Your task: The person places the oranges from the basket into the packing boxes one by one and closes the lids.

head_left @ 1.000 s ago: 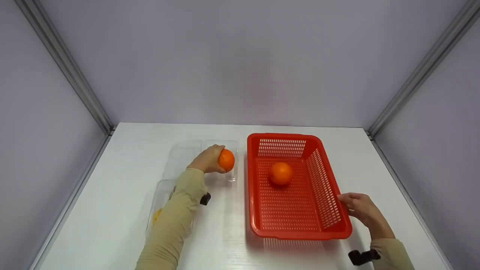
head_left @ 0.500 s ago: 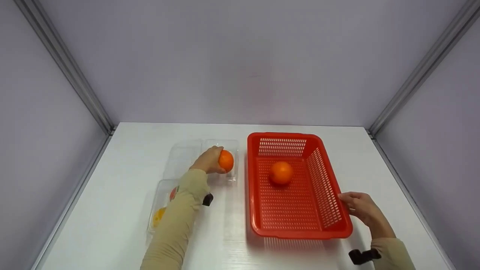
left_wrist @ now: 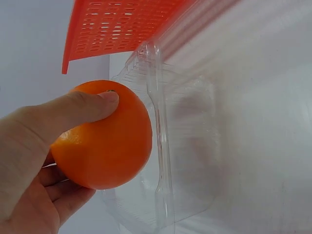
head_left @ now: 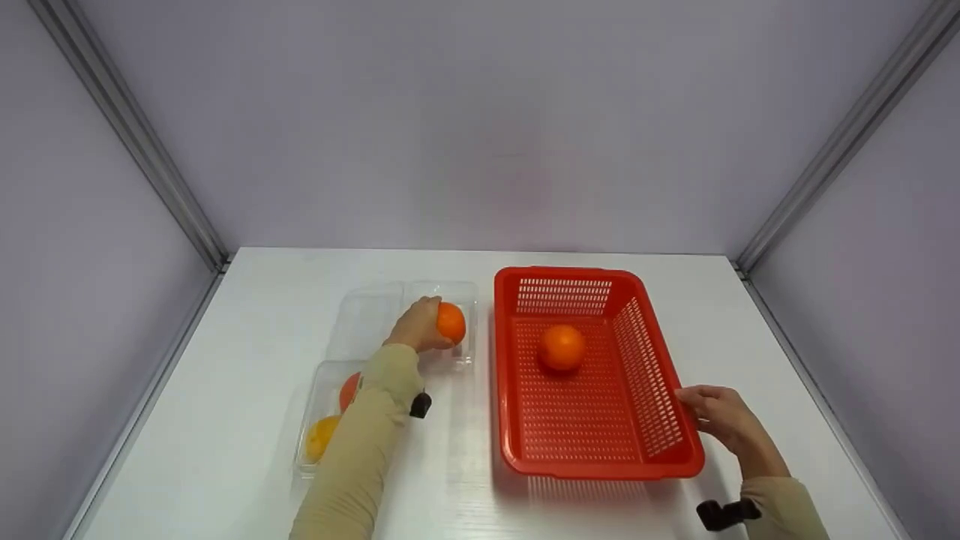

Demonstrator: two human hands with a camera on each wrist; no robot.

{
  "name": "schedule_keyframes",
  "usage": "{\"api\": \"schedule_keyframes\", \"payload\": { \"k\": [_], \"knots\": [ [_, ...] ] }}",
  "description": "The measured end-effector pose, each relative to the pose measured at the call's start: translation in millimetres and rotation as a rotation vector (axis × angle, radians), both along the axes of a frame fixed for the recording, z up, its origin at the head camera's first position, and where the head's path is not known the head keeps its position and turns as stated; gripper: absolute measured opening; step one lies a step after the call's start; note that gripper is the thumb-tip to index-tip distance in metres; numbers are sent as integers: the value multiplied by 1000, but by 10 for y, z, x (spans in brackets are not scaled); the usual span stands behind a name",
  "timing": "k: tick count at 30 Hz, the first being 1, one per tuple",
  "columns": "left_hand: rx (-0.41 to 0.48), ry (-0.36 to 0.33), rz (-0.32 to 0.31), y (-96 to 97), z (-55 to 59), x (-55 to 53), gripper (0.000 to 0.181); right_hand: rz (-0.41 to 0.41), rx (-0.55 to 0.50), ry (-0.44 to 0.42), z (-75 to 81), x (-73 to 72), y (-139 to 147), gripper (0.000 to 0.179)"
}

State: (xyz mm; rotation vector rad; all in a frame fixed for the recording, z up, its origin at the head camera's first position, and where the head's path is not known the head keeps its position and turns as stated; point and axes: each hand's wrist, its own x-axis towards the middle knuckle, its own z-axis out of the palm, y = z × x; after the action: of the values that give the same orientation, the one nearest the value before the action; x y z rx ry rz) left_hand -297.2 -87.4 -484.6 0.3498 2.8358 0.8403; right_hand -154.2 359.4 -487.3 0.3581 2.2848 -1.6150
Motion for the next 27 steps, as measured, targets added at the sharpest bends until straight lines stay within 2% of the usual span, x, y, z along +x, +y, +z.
{"api": "schedule_keyframes", "payload": {
  "k": [6,17,25,27],
  "knots": [
    [-8,33,41,35,-99,-1,81,-8,-20,-3,-14,2,1,40],
    [49,-38,105,57,-219,-27,79,-12,0,4,-13,-3,2,42],
    [24,-41,124,77,-238,-4,80,-8,20,5,-8,2,-14,47],
    [13,-15,115,78,-237,4,81,-7,17,9,-9,4,-13,48]
  ]
}}
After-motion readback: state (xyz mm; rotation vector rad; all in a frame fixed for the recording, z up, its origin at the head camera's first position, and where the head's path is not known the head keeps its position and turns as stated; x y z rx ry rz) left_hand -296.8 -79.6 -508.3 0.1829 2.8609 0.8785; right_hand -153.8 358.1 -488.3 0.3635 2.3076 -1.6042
